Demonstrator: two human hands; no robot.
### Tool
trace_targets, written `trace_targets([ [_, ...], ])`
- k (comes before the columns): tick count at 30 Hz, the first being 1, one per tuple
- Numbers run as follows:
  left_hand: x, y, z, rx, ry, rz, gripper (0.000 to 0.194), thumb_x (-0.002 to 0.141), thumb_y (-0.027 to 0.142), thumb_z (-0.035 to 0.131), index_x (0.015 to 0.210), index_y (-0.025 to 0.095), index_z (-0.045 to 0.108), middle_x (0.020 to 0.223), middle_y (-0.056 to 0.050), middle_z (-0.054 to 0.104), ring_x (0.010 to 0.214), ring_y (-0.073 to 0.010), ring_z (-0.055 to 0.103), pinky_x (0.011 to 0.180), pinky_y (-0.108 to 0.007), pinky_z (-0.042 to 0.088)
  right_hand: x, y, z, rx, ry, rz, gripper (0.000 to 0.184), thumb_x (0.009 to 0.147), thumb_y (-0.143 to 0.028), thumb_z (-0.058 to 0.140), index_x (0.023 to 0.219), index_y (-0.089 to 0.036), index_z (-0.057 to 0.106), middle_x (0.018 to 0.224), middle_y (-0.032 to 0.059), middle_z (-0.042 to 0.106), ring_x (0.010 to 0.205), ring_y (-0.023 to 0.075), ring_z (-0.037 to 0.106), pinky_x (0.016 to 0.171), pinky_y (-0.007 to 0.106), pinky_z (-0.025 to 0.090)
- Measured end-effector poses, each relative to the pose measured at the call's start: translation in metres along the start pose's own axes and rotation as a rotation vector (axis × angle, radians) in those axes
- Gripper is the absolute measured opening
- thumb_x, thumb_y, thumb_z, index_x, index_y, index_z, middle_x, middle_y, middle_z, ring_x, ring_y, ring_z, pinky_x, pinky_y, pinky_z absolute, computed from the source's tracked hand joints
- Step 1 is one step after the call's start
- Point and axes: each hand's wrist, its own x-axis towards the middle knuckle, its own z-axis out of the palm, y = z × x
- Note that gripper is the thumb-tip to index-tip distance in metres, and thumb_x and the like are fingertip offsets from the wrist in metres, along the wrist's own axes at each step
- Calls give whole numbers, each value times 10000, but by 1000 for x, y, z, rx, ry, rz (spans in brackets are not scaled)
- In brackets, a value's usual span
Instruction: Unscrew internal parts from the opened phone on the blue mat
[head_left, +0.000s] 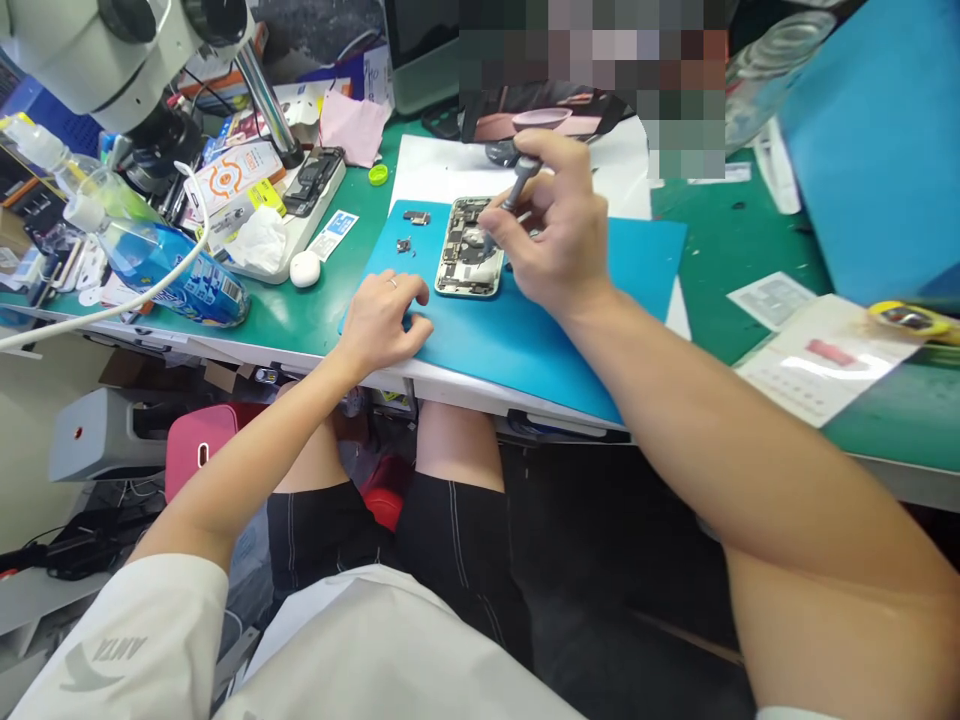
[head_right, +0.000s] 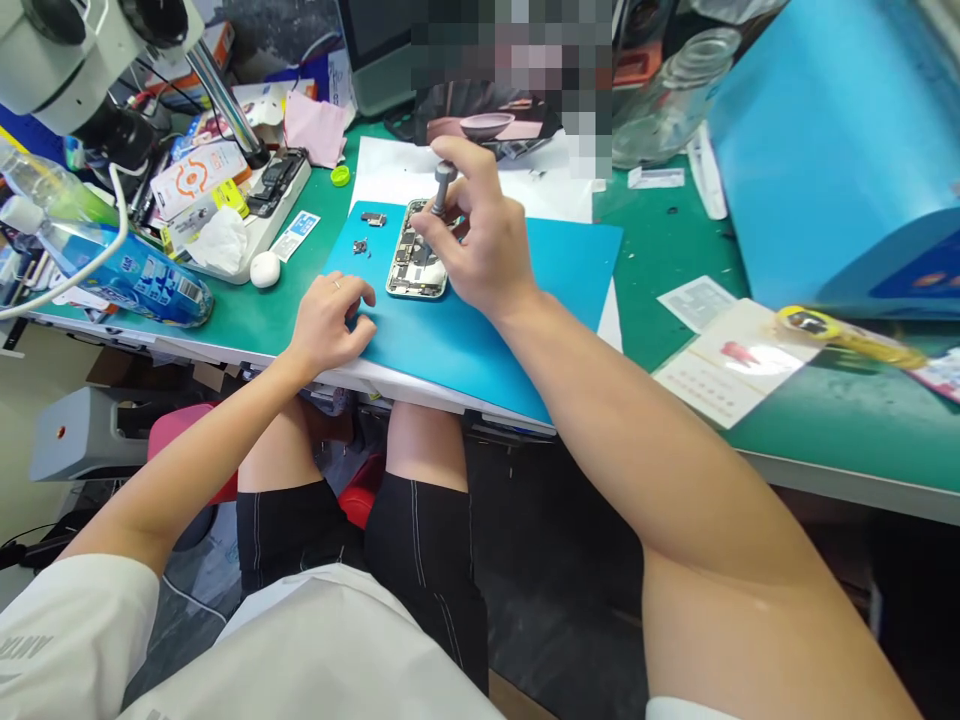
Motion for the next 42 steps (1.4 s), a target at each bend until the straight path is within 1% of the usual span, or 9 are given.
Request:
trace_targets([
  [7,1,1,0,37,-27,-15,156,794,175,554,932,219,611,761,-38,626,831,-279,611,792,-419,443,-1,-6,4,47,-26,19,491,965,-525,641,1385,-315,498,895,-4,751,682,174,678,660,322,593],
  [12,-1,3,-4,73,-58,37,320,867,194,538,1164,196,655,898,-59,703,865,-265,642,801,-398,469,-6,-12,8,50,6,-7,476,987,-501,623,1403,-300,510,914,13,771,706,188,717,662,342,637],
  [16,-1,2,-6,110,-61,89,404,951,234,493,1321,180,646,929,-80,699,835,-256,653,758,-385,488,-9,-17,16,41,56,-91,451,1002,-400,633,1425,-318,503,946,13,782,737,196,756,658,347,677],
  [20,2,4,-10,117,-63,143,383,997,274,507,1337,171,650,914,-78,690,769,-247,650,710,-385,509,-3,-19,20,-15,-27,-285,498,1009,-297,639,1474,-334,468,966,12,799,706,184,775,668,322,689],
  [23,4,14,-18,145,-122,146,379,1020,351,530,1324,163,655,945,-98,689,768,-268,660,686,-413,531,4,-20,17,-1,-61,-349,602,989,-214,657,1527,-359,430,1116,36,805,842,197,812,763,332,705],
  [28,8,30,-30,185,-238,140,516,1003,510,560,1333,120,633,1004,-150,721,768,-313,692,652,-461,571,3,-26,13,44,-67,-278,713,974,-185,655,1582,-423,367,956,2,805,738,208,795,657,357,716],
  [31,9,31,-26,143,-211,123,446,1014,493,525,1254,147,671,913,-128,736,753,-317,704,631,-464,580,-2,-28,13,40,-84,-252,741,969,-157,646,1598,-417,352,946,21,804,747,222,799,642,378,721],
  [36,5,28,-14,114,-125,104,485,1031,468,486,1335,126,649,949,-133,752,716,-281,705,607,-428,580,-1,-24,16,68,17,-131,688,973,-124,636,1568,-388,413,1005,46,785,836,216,801,753,394,727],
  [42,5,34,-12,171,-176,98,524,954,370,669,1368,52,621,863,-63,698,706,-247,684,590,-391,572,5,-21,20,108,25,-63,585,979,-90,634,1501,-298,469,993,29,731,863,148,754,740,285,676],
])
